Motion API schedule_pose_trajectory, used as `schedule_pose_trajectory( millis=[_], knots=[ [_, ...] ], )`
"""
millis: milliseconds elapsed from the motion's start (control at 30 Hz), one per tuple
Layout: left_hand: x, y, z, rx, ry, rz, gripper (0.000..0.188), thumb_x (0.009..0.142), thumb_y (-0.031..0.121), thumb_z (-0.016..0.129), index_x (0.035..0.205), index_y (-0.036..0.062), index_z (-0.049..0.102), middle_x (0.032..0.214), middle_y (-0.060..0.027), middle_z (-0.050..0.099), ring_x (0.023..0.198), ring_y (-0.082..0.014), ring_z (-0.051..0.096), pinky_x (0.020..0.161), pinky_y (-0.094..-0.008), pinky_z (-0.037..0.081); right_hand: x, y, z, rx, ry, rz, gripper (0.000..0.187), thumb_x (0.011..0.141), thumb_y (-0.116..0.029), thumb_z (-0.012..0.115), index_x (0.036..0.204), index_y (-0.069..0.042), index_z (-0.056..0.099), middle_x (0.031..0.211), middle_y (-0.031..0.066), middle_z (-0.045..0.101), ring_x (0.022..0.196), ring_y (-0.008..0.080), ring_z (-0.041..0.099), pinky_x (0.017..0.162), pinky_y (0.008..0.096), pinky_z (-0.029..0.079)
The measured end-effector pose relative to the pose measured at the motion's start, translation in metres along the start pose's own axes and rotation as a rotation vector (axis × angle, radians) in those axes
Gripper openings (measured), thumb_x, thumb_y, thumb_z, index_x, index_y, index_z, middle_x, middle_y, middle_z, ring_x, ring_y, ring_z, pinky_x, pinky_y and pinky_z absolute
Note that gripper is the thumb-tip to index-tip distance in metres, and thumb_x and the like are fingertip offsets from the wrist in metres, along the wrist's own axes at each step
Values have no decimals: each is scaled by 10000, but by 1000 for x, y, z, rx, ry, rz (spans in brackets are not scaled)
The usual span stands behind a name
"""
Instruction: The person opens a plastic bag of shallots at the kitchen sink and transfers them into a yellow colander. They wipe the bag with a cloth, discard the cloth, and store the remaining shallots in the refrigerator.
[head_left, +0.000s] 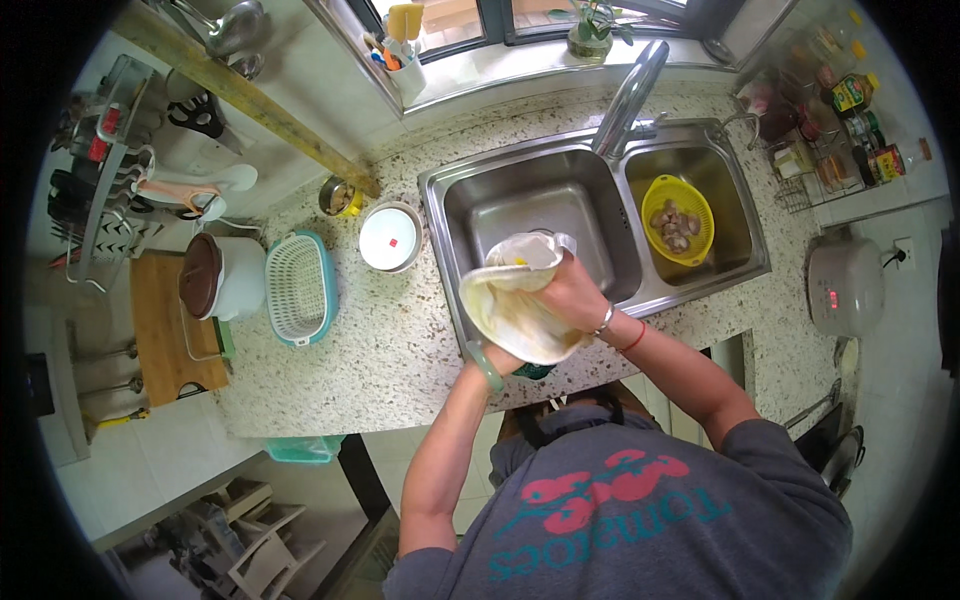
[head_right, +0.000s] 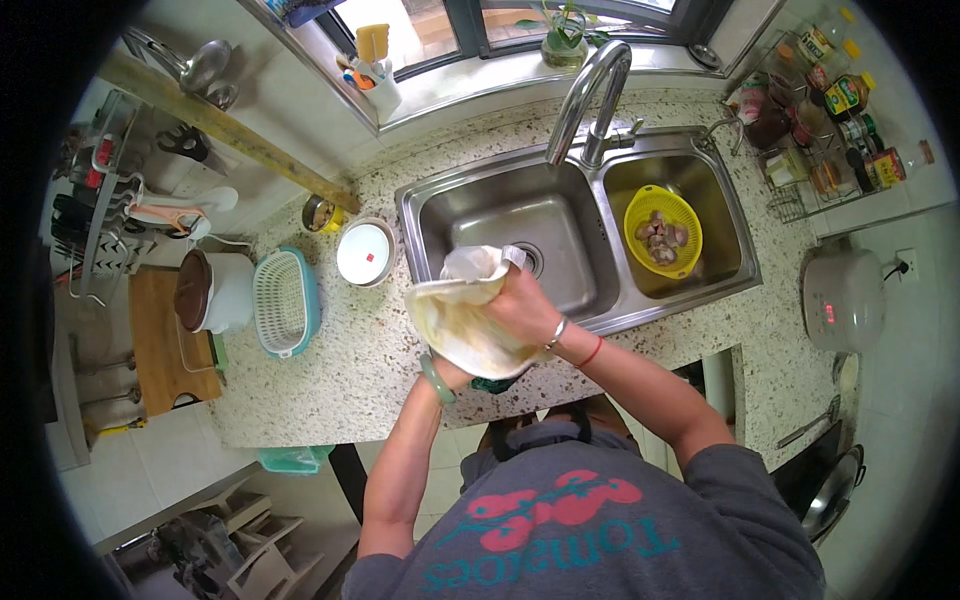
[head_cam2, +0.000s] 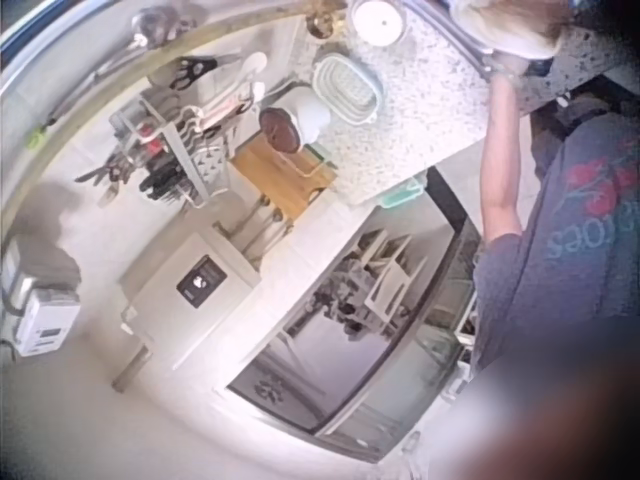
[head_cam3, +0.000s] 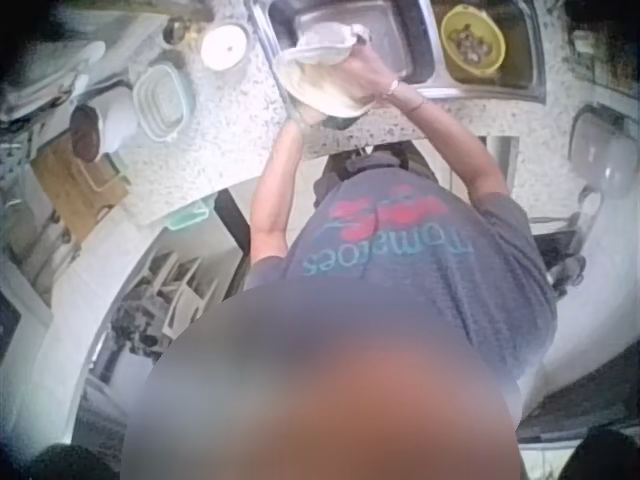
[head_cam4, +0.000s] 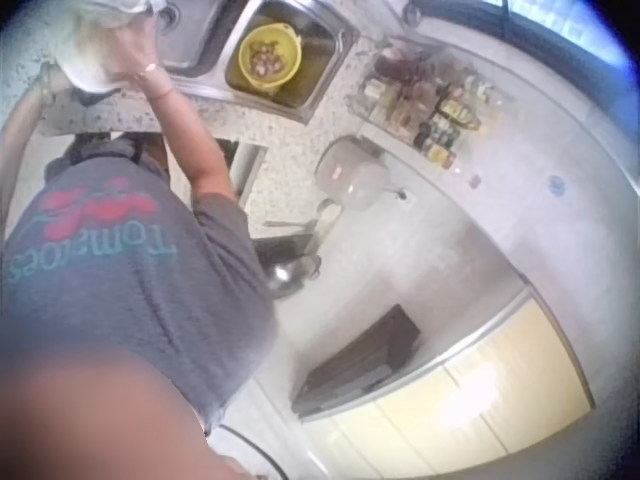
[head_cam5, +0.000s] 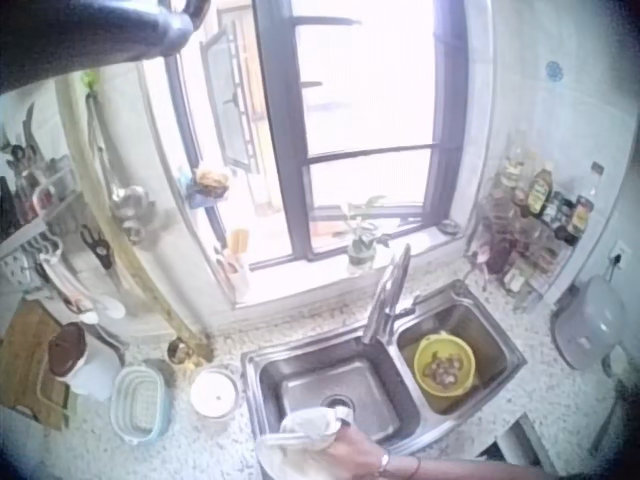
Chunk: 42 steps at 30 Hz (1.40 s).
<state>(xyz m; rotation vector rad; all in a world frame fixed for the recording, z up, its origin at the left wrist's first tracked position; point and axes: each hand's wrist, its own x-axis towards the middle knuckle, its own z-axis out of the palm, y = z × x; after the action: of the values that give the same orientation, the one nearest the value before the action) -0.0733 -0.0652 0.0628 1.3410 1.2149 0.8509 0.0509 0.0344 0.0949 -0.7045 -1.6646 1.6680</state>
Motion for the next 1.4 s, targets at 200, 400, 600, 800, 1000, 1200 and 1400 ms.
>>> schedule_pose_trajectory(
  millis=[200, 400, 600, 800, 1000, 1200, 1400],
  knots=[
    [20, -3, 8, 173, -7, -174, 253, 889, 75, 496, 1114, 3, 585, 1037, -147, 631, 948, -218, 576, 838, -343, 458, 23, 27, 9, -232, 269, -97, 221, 819, -37, 600, 1037, -12, 629, 934, 125, 678, 854, 216, 654, 737, 320, 506],
    [18, 28, -6, -100, -53, -356, 253, 942, 183, 490, 1005, -3, 650, 972, -96, 673, 938, -177, 603, 865, -301, 447, 67, 53, -17, 157, 509, 360, 480, 864, -455, 624, 941, 15, 684, 861, 90, 691, 772, 156, 641, 667, 299, 505],
    [-12, 16, -25, -660, 111, -189, 447, 991, 387, 421, 1239, 35, 540, 1276, -68, 544, 1188, -157, 481, 1024, -319, 362, 38, 51, -98, 933, 213, 323, 691, 885, -623, 438, 1332, -96, 431, 1262, 89, 546, 1125, 227, 552, 955, 383, 463],
    [3, 21, -28, -1103, 445, -179, 467, 987, 430, 377, 1339, 131, 449, 1313, -65, 503, 1169, -209, 512, 973, -380, 448, -35, -5, -79, 1077, 104, 202, 796, 866, -656, 422, 1417, -91, 311, 1389, 123, 427, 1276, 279, 421, 1091, 455, 311],
    [18, 14, -23, -1271, 550, -181, 404, 939, 431, 513, 1196, 120, 538, 1181, -76, 578, 1071, -217, 567, 916, -368, 485, -39, -28, -61, 1023, 136, 378, 652, 942, -571, 359, 1386, -93, 357, 1365, 82, 460, 1278, 229, 430, 1079, 418, 333],
    [27, 13, -18, -947, 825, -204, 399, 911, 318, 615, 1173, 27, 541, 1058, -41, 609, 925, -139, 596, 827, -297, 498, -37, 11, -73, 807, 310, 485, 634, 959, -553, 343, 1331, -45, 422, 1279, 99, 537, 1183, 216, 522, 1009, 384, 415],
    [23, 5, -20, -878, 897, -105, 458, 1005, 386, 388, 1334, 75, 460, 1244, -79, 534, 1108, -173, 531, 971, -308, 417, -52, -3, -73, 556, 231, 294, 684, 973, -551, 282, 1367, 1, 373, 1315, 127, 499, 1193, 206, 491, 1004, 361, 401]
  ],
)
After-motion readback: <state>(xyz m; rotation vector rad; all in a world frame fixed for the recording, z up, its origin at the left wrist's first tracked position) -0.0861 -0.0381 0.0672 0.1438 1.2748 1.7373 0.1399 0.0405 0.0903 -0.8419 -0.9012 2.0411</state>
